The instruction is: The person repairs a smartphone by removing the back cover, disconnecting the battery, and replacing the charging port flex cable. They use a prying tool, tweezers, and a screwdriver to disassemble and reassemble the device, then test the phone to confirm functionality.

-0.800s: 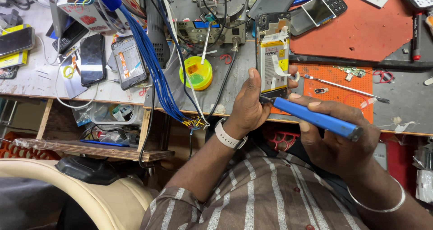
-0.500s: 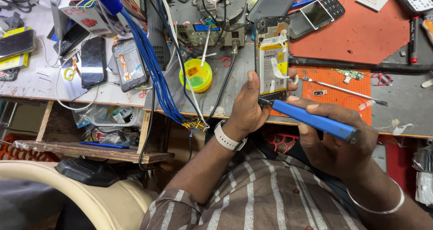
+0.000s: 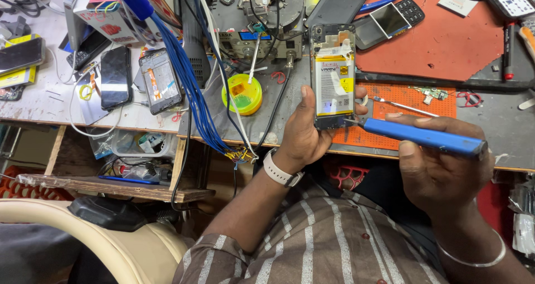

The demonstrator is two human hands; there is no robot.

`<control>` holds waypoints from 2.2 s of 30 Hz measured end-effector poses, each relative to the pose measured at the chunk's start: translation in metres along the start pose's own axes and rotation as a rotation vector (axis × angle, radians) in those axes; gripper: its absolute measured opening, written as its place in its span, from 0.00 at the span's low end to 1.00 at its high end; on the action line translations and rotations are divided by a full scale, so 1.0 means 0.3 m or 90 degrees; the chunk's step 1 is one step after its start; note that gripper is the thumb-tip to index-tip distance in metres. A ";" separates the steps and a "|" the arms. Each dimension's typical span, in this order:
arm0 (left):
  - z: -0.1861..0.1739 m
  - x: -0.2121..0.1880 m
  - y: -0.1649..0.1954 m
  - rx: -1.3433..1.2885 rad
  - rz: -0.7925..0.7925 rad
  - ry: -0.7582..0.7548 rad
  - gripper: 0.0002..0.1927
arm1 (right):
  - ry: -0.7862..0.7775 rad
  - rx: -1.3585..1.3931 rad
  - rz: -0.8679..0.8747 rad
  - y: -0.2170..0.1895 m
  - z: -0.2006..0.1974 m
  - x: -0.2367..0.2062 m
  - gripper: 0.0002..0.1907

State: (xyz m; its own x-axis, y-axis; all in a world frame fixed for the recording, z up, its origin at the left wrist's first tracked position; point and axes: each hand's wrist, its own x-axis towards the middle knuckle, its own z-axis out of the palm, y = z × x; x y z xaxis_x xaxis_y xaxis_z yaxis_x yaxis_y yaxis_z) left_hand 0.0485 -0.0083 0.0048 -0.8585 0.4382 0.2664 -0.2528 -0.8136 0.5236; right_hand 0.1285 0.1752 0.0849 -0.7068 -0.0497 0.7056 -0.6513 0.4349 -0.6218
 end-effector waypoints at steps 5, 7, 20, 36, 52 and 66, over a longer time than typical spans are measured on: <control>0.000 -0.020 0.014 -0.006 -0.004 0.001 0.40 | 0.007 -0.032 0.019 0.006 -0.003 -0.037 0.13; 0.002 -0.030 0.019 0.003 -0.004 0.006 0.40 | 0.006 -0.038 0.020 0.010 0.001 -0.054 0.13; -0.018 -0.115 0.020 0.050 0.009 0.021 0.38 | -0.043 -0.046 -0.002 -0.023 0.040 -0.166 0.14; 0.057 -0.225 -0.040 0.063 0.033 0.022 0.37 | -0.070 -0.068 -0.033 -0.110 -0.033 -0.246 0.14; 0.191 -0.344 -0.182 0.088 0.037 0.047 0.38 | -0.114 -0.080 -0.026 -0.193 -0.194 -0.297 0.13; 0.224 -0.418 -0.226 0.088 0.044 0.044 0.36 | -0.136 -0.047 -0.020 -0.205 -0.254 -0.402 0.14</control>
State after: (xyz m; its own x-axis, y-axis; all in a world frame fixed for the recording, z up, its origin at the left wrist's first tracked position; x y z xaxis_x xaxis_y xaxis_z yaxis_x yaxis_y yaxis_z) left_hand 0.2033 0.0176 -0.0099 -0.9015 0.3516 0.2523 -0.1323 -0.7790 0.6129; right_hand 0.2750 0.2231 0.0639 -0.7345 -0.2499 0.6309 -0.6569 0.4949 -0.5688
